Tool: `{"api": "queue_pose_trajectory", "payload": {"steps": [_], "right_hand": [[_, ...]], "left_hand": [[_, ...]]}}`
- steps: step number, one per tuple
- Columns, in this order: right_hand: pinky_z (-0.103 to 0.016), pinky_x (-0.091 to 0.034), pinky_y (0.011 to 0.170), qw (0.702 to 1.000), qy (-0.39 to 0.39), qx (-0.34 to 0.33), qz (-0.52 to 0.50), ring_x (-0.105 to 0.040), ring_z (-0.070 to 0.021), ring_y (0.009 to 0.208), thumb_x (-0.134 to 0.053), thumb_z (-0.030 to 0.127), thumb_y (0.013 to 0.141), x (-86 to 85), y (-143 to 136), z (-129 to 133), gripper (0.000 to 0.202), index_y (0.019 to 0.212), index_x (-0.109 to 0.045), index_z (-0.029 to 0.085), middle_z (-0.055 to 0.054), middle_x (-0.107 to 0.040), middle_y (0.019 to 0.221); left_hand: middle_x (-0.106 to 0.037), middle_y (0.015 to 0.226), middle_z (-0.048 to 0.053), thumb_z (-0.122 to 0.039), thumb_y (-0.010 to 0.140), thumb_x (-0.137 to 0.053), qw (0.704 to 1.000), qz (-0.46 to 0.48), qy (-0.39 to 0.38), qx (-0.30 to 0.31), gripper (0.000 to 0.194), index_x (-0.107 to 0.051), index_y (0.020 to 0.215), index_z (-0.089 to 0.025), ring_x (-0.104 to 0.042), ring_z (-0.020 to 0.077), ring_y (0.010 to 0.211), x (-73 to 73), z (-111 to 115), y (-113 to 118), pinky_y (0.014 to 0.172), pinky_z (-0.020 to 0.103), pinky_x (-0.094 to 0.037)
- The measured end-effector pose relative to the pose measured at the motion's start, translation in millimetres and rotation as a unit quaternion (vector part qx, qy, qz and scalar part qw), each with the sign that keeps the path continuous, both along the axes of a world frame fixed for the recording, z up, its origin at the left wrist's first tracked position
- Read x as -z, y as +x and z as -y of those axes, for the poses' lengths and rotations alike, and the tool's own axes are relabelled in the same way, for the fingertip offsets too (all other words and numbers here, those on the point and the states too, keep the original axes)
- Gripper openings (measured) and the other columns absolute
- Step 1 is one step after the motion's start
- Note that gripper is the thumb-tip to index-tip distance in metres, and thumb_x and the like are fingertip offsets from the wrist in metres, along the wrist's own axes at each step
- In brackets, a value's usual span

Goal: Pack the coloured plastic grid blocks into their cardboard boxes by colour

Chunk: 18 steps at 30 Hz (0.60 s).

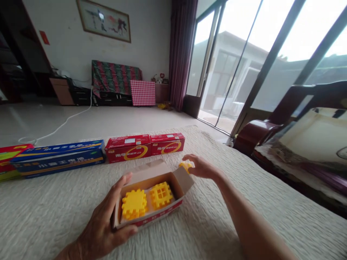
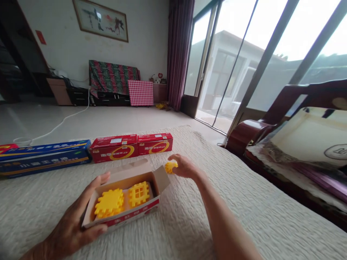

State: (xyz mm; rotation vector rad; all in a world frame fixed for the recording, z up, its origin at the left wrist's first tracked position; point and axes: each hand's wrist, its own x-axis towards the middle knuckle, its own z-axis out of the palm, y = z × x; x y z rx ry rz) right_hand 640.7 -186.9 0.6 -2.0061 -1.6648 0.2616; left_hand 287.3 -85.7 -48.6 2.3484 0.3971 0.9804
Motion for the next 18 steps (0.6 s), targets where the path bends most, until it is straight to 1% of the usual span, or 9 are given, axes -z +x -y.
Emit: {"api": "queue_pose_trajectory", "payload": {"steps": [2, 6, 9, 11, 13, 14, 16, 17, 18], "right_hand": [[-0.034, -0.048, 0.085, 1.0, -0.018, -0.004, 0.01, -0.062, -0.0209, 0.1, -0.058, 0.005, 0.065, 2.8, -1.4, -0.5, 0.048, 0.11, -0.063, 0.021, -0.007, -0.066, 0.114], [-0.032, -0.047, 0.081, 0.998, -0.033, 0.009, 0.05, -0.063, -0.0193, 0.089, -0.061, 0.008, 0.066, 9.0, 0.1, -2.0, 0.037, 0.101, -0.067, 0.019, -0.006, -0.069, 0.099], [-0.032, -0.047, 0.082, 0.998, -0.022, 0.008, 0.055, -0.062, -0.0192, 0.089, -0.063, 0.011, 0.067, 14.0, 3.6, -3.1, 0.034, 0.1, -0.068, 0.018, -0.007, -0.068, 0.101], [-0.033, -0.047, 0.082, 0.998, -0.016, 0.013, 0.053, -0.062, -0.0197, 0.09, -0.063, 0.012, 0.069, 12.8, 5.7, -3.0, 0.034, 0.102, -0.067, 0.017, -0.009, -0.067, 0.102], [-0.035, -0.048, 0.083, 0.998, -0.001, 0.03, 0.056, -0.062, -0.0208, 0.091, -0.062, 0.013, 0.072, 4.4, 6.2, -1.2, 0.033, 0.104, -0.066, 0.016, -0.011, -0.067, 0.103], [-0.037, -0.048, 0.083, 0.997, 0.015, 0.041, 0.061, -0.062, -0.0215, 0.091, -0.062, 0.014, 0.073, -2.9, 5.1, 0.5, 0.032, 0.104, -0.066, 0.016, -0.011, -0.067, 0.104], [-0.04, -0.048, 0.085, 0.994, 0.065, 0.051, 0.069, -0.062, -0.0221, 0.092, -0.061, 0.016, 0.075, -23.2, -1.8, 5.7, 0.029, 0.104, -0.065, 0.017, -0.011, -0.066, 0.105], [-0.041, -0.048, 0.085, 0.992, 0.094, 0.043, 0.067, -0.062, -0.022, 0.093, -0.062, 0.018, 0.076, -35.3, -8.4, 9.3, 0.028, 0.104, -0.065, 0.018, -0.01, -0.067, 0.105], [-0.041, -0.048, 0.086, 0.991, 0.123, 0.02, 0.057, -0.062, -0.0216, 0.094, -0.062, 0.02, 0.077, -47.7, -17.2, 13.3, 0.028, 0.105, -0.064, 0.02, -0.008, -0.067, 0.106]], "left_hand": [[-0.031, 0.153, 0.016, -0.045, 0.079, -0.065, 1.0, 0.003, -0.005, -0.004, 0.093, -0.011, 0.152, -0.025, -0.033, 0.0377, 0.138, -0.2, 1.2, 0.2, 0.11, 0.06, -0.03], [-0.031, 0.153, 0.014, -0.046, 0.078, -0.065, 1.0, 0.001, -0.002, -0.008, 0.094, -0.011, 0.152, -0.026, -0.032, 0.0374, 0.138, 0.1, 1.1, 0.3, 0.11, 0.059, -0.03], [-0.031, 0.153, 0.014, -0.046, 0.079, -0.065, 1.0, -0.005, 0.005, -0.011, 0.093, -0.011, 0.152, -0.025, -0.033, 0.0363, 0.138, 0.8, -0.5, -0.3, 0.11, 0.057, -0.031], [-0.032, 0.153, 0.014, -0.046, 0.078, -0.065, 1.0, -0.008, 0.016, -0.01, 0.093, -0.011, 0.152, -0.025, -0.034, 0.0361, 0.137, 1.3, -2.0, -0.8, 0.109, 0.056, -0.033], [-0.031, 0.153, 0.014, -0.046, 0.078, -0.065, 1.0, -0.008, 0.029, -0.007, 0.095, -0.01, 0.152, -0.024, -0.034, 0.0363, 0.137, 1.6, -3.3, -1.1, 0.109, 0.055, -0.034], [-0.031, 0.153, 0.015, -0.046, 0.078, -0.065, 0.999, -0.008, 0.034, -0.005, 0.095, -0.01, 0.152, -0.024, -0.034, 0.0363, 0.137, 1.6, -3.8, -1.1, 0.109, 0.055, -0.034], [-0.03, 0.153, 0.015, -0.046, 0.078, -0.065, 0.999, -0.009, 0.039, -0.001, 0.095, -0.01, 0.152, -0.023, -0.034, 0.0363, 0.138, 1.1, -4.2, -1.1, 0.109, 0.055, -0.034], [-0.03, 0.153, 0.016, -0.046, 0.078, -0.065, 0.999, -0.01, 0.041, 0.002, 0.095, -0.01, 0.152, -0.022, -0.033, 0.0362, 0.138, 0.6, -4.3, -1.1, 0.109, 0.055, -0.034], [-0.029, 0.154, 0.016, -0.046, 0.078, -0.066, 0.999, -0.011, 0.041, 0.004, 0.095, -0.01, 0.152, -0.022, -0.033, 0.0361, 0.138, 0.0, -4.2, -1.2, 0.109, 0.055, -0.034]]}}
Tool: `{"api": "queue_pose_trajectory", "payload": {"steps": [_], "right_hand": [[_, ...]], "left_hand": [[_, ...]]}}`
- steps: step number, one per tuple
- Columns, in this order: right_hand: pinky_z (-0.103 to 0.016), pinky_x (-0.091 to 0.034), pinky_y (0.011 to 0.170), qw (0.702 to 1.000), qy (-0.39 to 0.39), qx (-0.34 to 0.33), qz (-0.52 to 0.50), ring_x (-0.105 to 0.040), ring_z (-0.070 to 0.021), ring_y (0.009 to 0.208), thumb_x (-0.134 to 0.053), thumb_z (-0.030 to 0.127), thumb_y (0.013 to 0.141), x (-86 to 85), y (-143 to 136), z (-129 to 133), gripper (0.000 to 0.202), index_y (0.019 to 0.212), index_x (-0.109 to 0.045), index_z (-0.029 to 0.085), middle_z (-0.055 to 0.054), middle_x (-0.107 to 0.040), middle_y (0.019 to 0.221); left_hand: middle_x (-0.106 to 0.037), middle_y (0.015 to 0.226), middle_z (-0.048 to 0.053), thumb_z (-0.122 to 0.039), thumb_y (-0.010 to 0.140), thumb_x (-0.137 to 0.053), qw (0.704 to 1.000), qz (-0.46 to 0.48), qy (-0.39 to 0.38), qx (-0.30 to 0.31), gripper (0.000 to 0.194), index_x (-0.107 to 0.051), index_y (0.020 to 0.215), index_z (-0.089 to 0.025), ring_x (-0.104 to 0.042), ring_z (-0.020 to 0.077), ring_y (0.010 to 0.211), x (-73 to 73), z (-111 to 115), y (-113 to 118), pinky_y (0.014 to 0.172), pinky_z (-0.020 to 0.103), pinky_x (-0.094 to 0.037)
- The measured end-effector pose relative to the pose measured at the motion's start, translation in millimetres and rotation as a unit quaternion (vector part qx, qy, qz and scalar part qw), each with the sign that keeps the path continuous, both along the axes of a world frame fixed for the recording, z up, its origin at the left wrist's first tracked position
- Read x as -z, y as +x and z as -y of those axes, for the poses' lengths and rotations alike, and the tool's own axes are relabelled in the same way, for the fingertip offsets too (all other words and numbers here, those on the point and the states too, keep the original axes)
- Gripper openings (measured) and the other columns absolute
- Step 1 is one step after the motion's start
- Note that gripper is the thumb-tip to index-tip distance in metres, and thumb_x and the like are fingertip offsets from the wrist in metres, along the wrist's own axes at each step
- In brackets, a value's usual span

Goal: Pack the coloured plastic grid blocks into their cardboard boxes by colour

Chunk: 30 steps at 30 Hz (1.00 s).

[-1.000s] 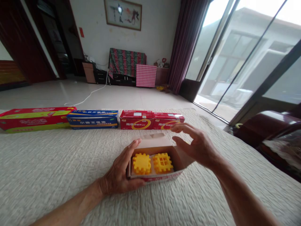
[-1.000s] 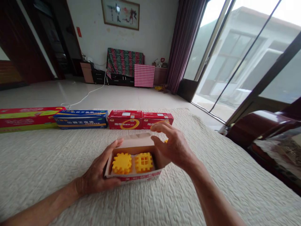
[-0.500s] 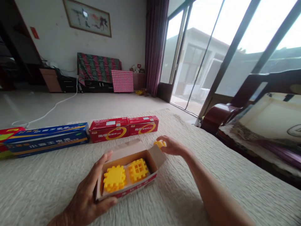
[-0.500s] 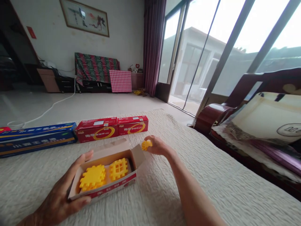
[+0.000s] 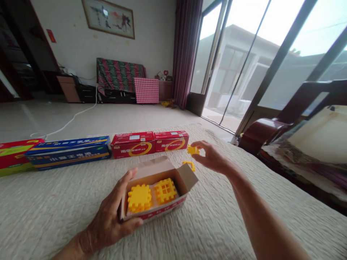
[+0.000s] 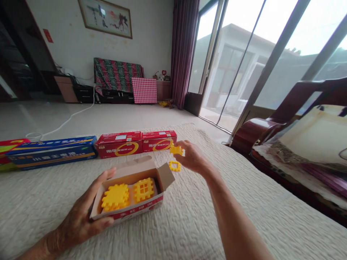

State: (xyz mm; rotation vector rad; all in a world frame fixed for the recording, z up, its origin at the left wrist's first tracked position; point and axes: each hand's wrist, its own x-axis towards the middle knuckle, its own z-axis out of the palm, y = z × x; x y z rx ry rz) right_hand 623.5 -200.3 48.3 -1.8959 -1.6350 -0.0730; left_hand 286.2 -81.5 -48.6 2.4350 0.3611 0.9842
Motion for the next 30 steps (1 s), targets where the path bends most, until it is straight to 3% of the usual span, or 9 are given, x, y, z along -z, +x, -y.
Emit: {"api": "queue_pose_trajectory", "payload": {"steps": [3, 5, 10, 15, 22, 27, 30], "right_hand": [[-0.038, -0.048, 0.091, 0.992, 0.028, -0.119, -0.029, -0.06, -0.0193, 0.103, -0.061, 0.023, 0.08, -31.6, -36.8, 13.0, 0.032, 0.112, -0.06, 0.026, -0.003, -0.065, 0.114], [-0.035, -0.048, 0.091, 0.986, 0.006, -0.164, -0.019, -0.061, -0.0183, 0.101, -0.063, 0.019, 0.077, -41.8, -62.8, 19.4, 0.033, 0.109, -0.061, 0.025, -0.002, -0.066, 0.112], [-0.029, -0.049, 0.078, 0.974, -0.102, -0.202, 0.034, -0.061, -0.0161, 0.087, -0.063, 0.014, 0.069, -32.0, -93.4, 19.6, 0.038, 0.106, -0.062, 0.022, -0.003, -0.066, 0.104], [-0.027, -0.047, 0.074, 0.974, -0.116, -0.191, 0.045, -0.06, -0.0159, 0.086, -0.061, 0.013, 0.069, -21.4, -91.2, 13.9, 0.034, 0.102, -0.063, 0.019, -0.005, -0.065, 0.102], [-0.031, -0.048, 0.082, 0.975, -0.081, -0.204, 0.046, -0.061, -0.0175, 0.093, -0.061, 0.012, 0.071, -25.4, -93.9, 12.0, 0.036, 0.106, -0.062, 0.02, -0.005, -0.065, 0.106], [-0.034, -0.047, 0.09, 0.99, 0.019, -0.133, 0.048, -0.06, -0.0183, 0.102, -0.055, 0.011, 0.077, -36.8, -65.9, 14.8, 0.032, 0.107, -0.062, 0.022, -0.004, -0.066, 0.111], [-0.036, -0.047, 0.09, 0.995, 0.021, -0.069, 0.069, -0.061, -0.0192, 0.101, -0.051, 0.007, 0.076, -31.9, -38.2, 13.2, 0.036, 0.107, -0.062, 0.022, -0.005, -0.067, 0.11]], "left_hand": [[-0.029, 0.154, 0.016, -0.046, 0.078, -0.067, 1.0, -0.002, -0.004, 0.006, 0.097, -0.008, 0.152, -0.023, -0.032, 0.0358, 0.139, -1.6, 0.4, -0.2, 0.11, 0.055, -0.032], [-0.028, 0.154, 0.015, -0.046, 0.078, -0.067, 1.0, -0.003, -0.012, 0.006, 0.097, -0.008, 0.152, -0.024, -0.031, 0.0362, 0.139, -2.2, 0.6, -0.2, 0.11, 0.056, -0.031], [-0.028, 0.155, 0.013, -0.045, 0.075, -0.07, 1.0, 0.006, -0.025, 0.004, 0.099, -0.01, 0.152, -0.027, -0.033, 0.038, 0.138, -1.6, 0.3, 1.2, 0.109, 0.058, -0.034], [-0.028, 0.155, 0.012, -0.044, 0.073, -0.072, 1.0, 0.007, -0.027, 0.007, 0.101, -0.011, 0.152, -0.027, -0.033, 0.039, 0.137, 0.2, -1.0, 1.6, 0.109, 0.057, -0.034], [-0.029, 0.155, 0.011, -0.044, 0.073, -0.071, 1.0, 0.0, -0.015, -0.003, 0.1, -0.011, 0.152, -0.026, -0.033, 0.039, 0.137, 0.0, -1.2, 0.7, 0.11, 0.058, -0.032], [-0.03, 0.154, 0.012, -0.045, 0.075, -0.069, 1.0, 0.004, -0.002, 0.001, 0.099, -0.011, 0.152, -0.024, -0.033, 0.0373, 0.138, 2.4, -2.5, 0.0, 0.11, 0.056, -0.033], [-0.03, 0.154, 0.013, -0.044, 0.077, -0.068, 1.0, 0.003, 0.002, -0.001, 0.097, -0.01, 0.152, -0.023, -0.033, 0.036, 0.138, 3.3, -2.9, 0.1, 0.11, 0.055, -0.034]]}}
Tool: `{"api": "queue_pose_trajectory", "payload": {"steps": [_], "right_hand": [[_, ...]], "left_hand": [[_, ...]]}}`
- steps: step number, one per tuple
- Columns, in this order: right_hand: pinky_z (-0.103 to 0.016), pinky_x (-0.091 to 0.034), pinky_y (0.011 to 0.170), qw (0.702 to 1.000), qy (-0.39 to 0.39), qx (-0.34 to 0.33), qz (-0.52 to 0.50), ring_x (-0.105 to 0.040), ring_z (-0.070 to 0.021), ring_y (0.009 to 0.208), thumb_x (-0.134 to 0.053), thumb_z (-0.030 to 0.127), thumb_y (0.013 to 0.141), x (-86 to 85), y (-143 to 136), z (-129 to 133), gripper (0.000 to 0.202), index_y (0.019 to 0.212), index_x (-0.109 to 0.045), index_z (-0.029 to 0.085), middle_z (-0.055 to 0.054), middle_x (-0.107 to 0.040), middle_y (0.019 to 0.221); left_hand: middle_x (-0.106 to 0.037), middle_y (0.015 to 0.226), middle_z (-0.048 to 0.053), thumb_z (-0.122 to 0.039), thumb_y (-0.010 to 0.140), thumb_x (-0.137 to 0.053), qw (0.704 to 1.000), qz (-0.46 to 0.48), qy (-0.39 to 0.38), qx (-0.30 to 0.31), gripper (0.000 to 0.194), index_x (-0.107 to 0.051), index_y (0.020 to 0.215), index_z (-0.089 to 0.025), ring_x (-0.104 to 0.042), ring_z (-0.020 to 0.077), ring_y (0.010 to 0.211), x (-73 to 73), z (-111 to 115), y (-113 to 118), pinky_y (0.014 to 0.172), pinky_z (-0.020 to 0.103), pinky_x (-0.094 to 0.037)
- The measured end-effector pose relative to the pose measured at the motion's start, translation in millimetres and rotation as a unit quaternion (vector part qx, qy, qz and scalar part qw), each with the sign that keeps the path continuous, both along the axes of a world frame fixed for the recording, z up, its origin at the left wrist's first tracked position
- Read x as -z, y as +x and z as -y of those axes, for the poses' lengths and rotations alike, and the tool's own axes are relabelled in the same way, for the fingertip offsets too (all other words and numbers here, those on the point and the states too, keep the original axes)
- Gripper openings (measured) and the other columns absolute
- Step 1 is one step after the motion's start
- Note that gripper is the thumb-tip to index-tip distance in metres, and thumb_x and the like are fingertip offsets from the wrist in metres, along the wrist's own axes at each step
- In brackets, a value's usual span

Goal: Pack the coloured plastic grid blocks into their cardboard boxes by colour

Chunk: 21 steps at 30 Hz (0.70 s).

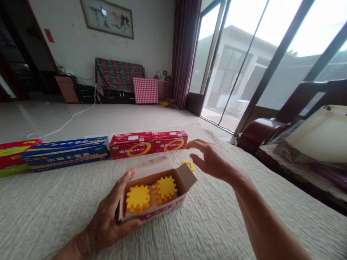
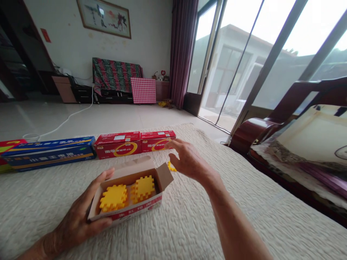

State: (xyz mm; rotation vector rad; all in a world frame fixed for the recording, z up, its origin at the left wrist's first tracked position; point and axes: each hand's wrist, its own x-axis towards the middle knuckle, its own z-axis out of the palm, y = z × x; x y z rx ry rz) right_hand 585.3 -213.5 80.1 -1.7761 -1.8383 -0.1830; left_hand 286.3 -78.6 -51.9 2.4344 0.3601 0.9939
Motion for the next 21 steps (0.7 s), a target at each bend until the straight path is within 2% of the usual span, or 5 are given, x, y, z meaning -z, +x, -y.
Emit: {"api": "queue_pose_trajectory", "payload": {"steps": [3, 8, 14, 17, 21], "right_hand": [[-0.039, -0.046, 0.093, 0.995, -0.078, 0.06, 0.003, -0.061, -0.0217, 0.105, -0.046, 0.0, 0.071, 19.8, 24.5, -5.6, 0.045, 0.108, -0.063, 0.02, -0.008, -0.066, 0.113], [-0.039, -0.044, 0.098, 0.982, -0.179, 0.047, -0.035, -0.057, -0.0251, 0.114, -0.054, 0.006, 0.069, 65.2, 46.7, -18.3, 0.049, 0.116, -0.06, 0.016, -0.013, -0.061, 0.125], [-0.034, -0.048, 0.084, 0.985, -0.159, 0.023, -0.065, -0.063, -0.0227, 0.096, -0.06, 0.012, 0.068, 95.7, 51.3, -31.1, 0.041, 0.109, -0.065, 0.02, -0.01, -0.067, 0.11], [-0.034, -0.048, 0.082, 0.987, -0.144, 0.026, -0.062, -0.064, -0.0219, 0.091, -0.057, 0.01, 0.069, 103.3, 52.3, -34.2, 0.032, 0.098, -0.068, 0.018, -0.009, -0.069, 0.101], [-0.038, -0.048, 0.084, 0.988, -0.085, 0.08, -0.097, -0.064, -0.0225, 0.093, -0.057, 0.015, 0.074, 105.1, 57.6, -27.1, 0.031, 0.104, -0.065, 0.018, -0.011, -0.068, 0.105]], "left_hand": [[-0.031, 0.153, 0.014, -0.045, 0.077, -0.067, 1.0, -0.005, 0.004, -0.008, 0.096, -0.011, 0.152, -0.022, -0.034, 0.0359, 0.138, -0.5, 0.6, 0.4, 0.109, 0.055, -0.035], [-0.031, 0.153, 0.015, -0.047, 0.078, -0.066, 1.0, -0.003, 0.01, -0.011, 0.095, -0.012, 0.152, -0.021, -0.035, 0.0354, 0.137, -1.3, 1.6, 0.1, 0.109, 0.054, -0.034], [-0.029, 0.153, 0.016, -0.045, 0.079, -0.065, 1.0, -0.004, 0.007, 0.002, 0.095, -0.009, 0.152, -0.02, -0.033, 0.0349, 0.138, -2.4, 1.7, 0.9, 0.11, 0.055, -0.033], [-0.028, 0.154, 0.017, -0.045, 0.08, -0.064, 1.0, -0.005, 0.006, 0.004, 0.094, -0.009, 0.152, -0.02, -0.032, 0.0351, 0.139, -3.1, 1.6, 1.5, 0.11, 0.055, -0.032], [-0.028, 0.154, 0.016, -0.045, 0.079, -0.066, 1.0, -0.002, 0.003, 0.009, 0.096, -0.009, 0.152, -0.021, -0.031, 0.0354, 0.139, -4.1, 1.6, 1.7, 0.111, 0.055, -0.032]]}}
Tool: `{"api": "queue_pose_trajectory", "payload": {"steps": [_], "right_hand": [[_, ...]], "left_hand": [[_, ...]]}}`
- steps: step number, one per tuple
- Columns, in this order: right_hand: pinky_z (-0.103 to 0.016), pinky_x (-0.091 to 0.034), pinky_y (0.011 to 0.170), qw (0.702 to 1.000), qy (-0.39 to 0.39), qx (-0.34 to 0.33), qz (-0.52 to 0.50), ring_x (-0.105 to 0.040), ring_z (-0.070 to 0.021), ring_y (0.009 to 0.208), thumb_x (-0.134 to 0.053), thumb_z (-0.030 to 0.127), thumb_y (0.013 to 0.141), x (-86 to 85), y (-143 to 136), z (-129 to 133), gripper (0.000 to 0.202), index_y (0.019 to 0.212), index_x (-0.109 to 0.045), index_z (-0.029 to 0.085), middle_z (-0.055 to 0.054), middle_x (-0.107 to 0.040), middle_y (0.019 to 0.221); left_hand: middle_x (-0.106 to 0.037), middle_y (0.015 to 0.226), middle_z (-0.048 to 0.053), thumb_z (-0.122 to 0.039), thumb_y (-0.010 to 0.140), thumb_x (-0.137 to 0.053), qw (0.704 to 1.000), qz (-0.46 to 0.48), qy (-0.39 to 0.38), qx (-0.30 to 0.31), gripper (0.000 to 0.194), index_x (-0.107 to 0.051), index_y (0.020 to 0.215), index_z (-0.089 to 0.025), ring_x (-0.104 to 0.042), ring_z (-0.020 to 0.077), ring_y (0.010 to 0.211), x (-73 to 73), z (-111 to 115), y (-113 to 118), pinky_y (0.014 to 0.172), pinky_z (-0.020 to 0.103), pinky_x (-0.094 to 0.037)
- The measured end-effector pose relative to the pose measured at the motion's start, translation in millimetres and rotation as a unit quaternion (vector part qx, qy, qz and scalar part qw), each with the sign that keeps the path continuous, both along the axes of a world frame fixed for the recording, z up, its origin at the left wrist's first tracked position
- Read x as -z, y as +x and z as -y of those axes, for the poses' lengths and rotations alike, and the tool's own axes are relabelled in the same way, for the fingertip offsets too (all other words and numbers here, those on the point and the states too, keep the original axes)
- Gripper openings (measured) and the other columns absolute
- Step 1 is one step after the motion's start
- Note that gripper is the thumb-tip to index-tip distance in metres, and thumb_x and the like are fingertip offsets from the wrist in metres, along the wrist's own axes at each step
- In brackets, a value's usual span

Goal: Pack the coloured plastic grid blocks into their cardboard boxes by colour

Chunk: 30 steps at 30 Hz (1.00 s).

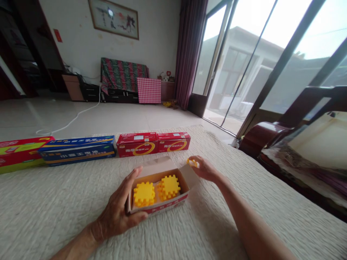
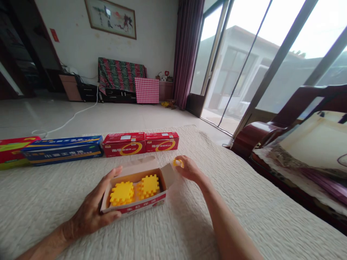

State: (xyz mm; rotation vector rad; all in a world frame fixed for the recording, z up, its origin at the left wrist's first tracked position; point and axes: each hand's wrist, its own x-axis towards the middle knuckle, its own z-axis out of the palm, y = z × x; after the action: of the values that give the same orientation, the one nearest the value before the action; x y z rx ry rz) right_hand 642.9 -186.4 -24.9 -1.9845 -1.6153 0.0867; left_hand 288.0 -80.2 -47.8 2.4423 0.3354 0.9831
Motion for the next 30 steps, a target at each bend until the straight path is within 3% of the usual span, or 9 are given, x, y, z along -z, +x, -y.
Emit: {"api": "queue_pose_trajectory", "payload": {"steps": [2, 5, 8, 11, 16, 22, 24, 26, 30], "right_hand": [[-0.041, -0.049, 0.085, 0.998, 0.043, 0.036, -0.014, -0.064, -0.0235, 0.096, -0.057, 0.02, 0.077, -8.6, -0.1, 9.3, 0.032, 0.108, -0.063, 0.019, -0.012, -0.067, 0.109], [-0.042, -0.052, 0.08, 0.994, 0.092, 0.052, -0.033, -0.063, -0.0242, 0.097, -0.058, 0.026, 0.078, -35.5, -16.0, 26.1, 0.031, 0.109, -0.061, 0.021, -0.011, -0.065, 0.115], [-0.04, -0.053, 0.078, 0.993, 0.104, 0.007, -0.054, -0.063, -0.0222, 0.095, -0.059, 0.028, 0.079, -67.8, -56.6, 37.5, 0.035, 0.114, -0.058, 0.023, -0.008, -0.064, 0.117], [-0.039, -0.051, 0.083, 0.992, 0.097, -0.072, -0.034, -0.062, -0.0202, 0.097, -0.059, 0.021, 0.077, -88.7, -109.6, 37.4, 0.039, 0.116, -0.056, 0.023, -0.006, -0.064, 0.115], [-0.037, -0.049, 0.085, 0.982, 0.023, -0.186, 0.01, -0.061, -0.0198, 0.097, -0.062, 0.017, 0.074, -92.9, -172.0, 20.2, 0.04, 0.113, -0.057, 0.021, -0.008, -0.062, 0.115], [-0.042, -0.046, 0.095, 0.972, -0.006, -0.233, 0.026, -0.056, -0.0235, 0.111, -0.063, 0.014, 0.072, -87.8, -189.9, 6.1, 0.047, 0.118, -0.056, 0.024, -0.008, -0.058, 0.125], [-0.041, -0.046, 0.096, 0.975, 0.039, -0.218, 0.015, -0.056, -0.023, 0.114, -0.062, 0.015, 0.074, -89.1, -184.9, 7.9, 0.045, 0.117, -0.056, 0.025, -0.008, -0.055, 0.13], [-0.041, -0.046, 0.096, 0.979, 0.125, -0.16, -0.008, -0.056, -0.0221, 0.114, -0.058, 0.016, 0.078, -90.2, -172.2, 13.0, 0.038, 0.115, -0.057, 0.024, -0.008, -0.056, 0.129], [-0.045, -0.044, 0.097, 0.955, 0.276, 0.047, -0.096, -0.057, -0.025, 0.113, -0.054, 0.031, 0.085, -77.3, -129.6, 28.7, 0.028, 0.111, -0.059, 0.022, -0.01, -0.062, 0.119]], "left_hand": [[-0.028, 0.153, 0.017, -0.046, 0.078, -0.066, 1.0, 0.004, -0.002, 0.009, 0.097, -0.008, 0.151, -0.021, -0.031, 0.0355, 0.139, -0.6, 0.0, 0.3, 0.111, 0.056, -0.031], [-0.027, 0.153, 0.017, -0.044, 0.078, -0.067, 1.0, 0.01, -0.011, 0.019, 0.098, -0.007, 0.151, -0.022, -0.031, 0.0356, 0.139, -2.8, 1.0, 1.0, 0.111, 0.057, -0.03], [-0.028, 0.154, 0.017, -0.044, 0.076, -0.07, 1.0, 0.012, -0.022, 0.016, 0.101, -0.007, 0.151, -0.024, -0.03, 0.0356, 0.139, -6.3, 2.9, 1.4, 0.111, 0.056, -0.029], [-0.028, 0.154, 0.016, -0.044, 0.073, -0.073, 0.999, 0.01, -0.035, 0.018, 0.103, -0.008, 0.151, -0.024, -0.031, 0.0354, 0.139, -9.2, 4.1, 1.4, 0.112, 0.055, -0.029], [-0.029, 0.154, 0.013, -0.044, 0.071, -0.075, 0.999, 0.037, -0.03, 0.02, 0.105, -0.011, 0.152, -0.025, -0.031, 0.0362, 0.139, -7.5, 3.6, 2.0, 0.112, 0.054, -0.03], [-0.024, 0.156, 0.015, -0.046, 0.073, -0.072, 1.0, 0.012, -0.017, 0.019, 0.106, -0.005, 0.152, -0.023, -0.025, 0.036, 0.141, -4.2, 2.6, 2.1, 0.113, 0.054, -0.028], [-0.023, 0.156, 0.016, -0.047, 0.074, -0.071, 1.0, 0.01, -0.014, 0.021, 0.106, -0.004, 0.152, -0.022, -0.023, 0.0346, 0.142, -4.8, 2.7, 1.6, 0.114, 0.054, -0.026], [-0.023, 0.156, 0.015, -0.047, 0.074, -0.071, 1.0, 0.014, -0.013, 0.023, 0.105, -0.004, 0.152, -0.023, -0.023, 0.0336, 0.143, -5.8, 2.8, 1.4, 0.114, 0.053, -0.026], [-0.023, 0.156, 0.015, -0.046, 0.073, -0.072, 1.0, 0.015, -0.003, 0.016, 0.106, -0.003, 0.152, -0.024, -0.024, 0.034, 0.142, -6.4, 2.1, 1.8, 0.114, 0.051, -0.026]]}}
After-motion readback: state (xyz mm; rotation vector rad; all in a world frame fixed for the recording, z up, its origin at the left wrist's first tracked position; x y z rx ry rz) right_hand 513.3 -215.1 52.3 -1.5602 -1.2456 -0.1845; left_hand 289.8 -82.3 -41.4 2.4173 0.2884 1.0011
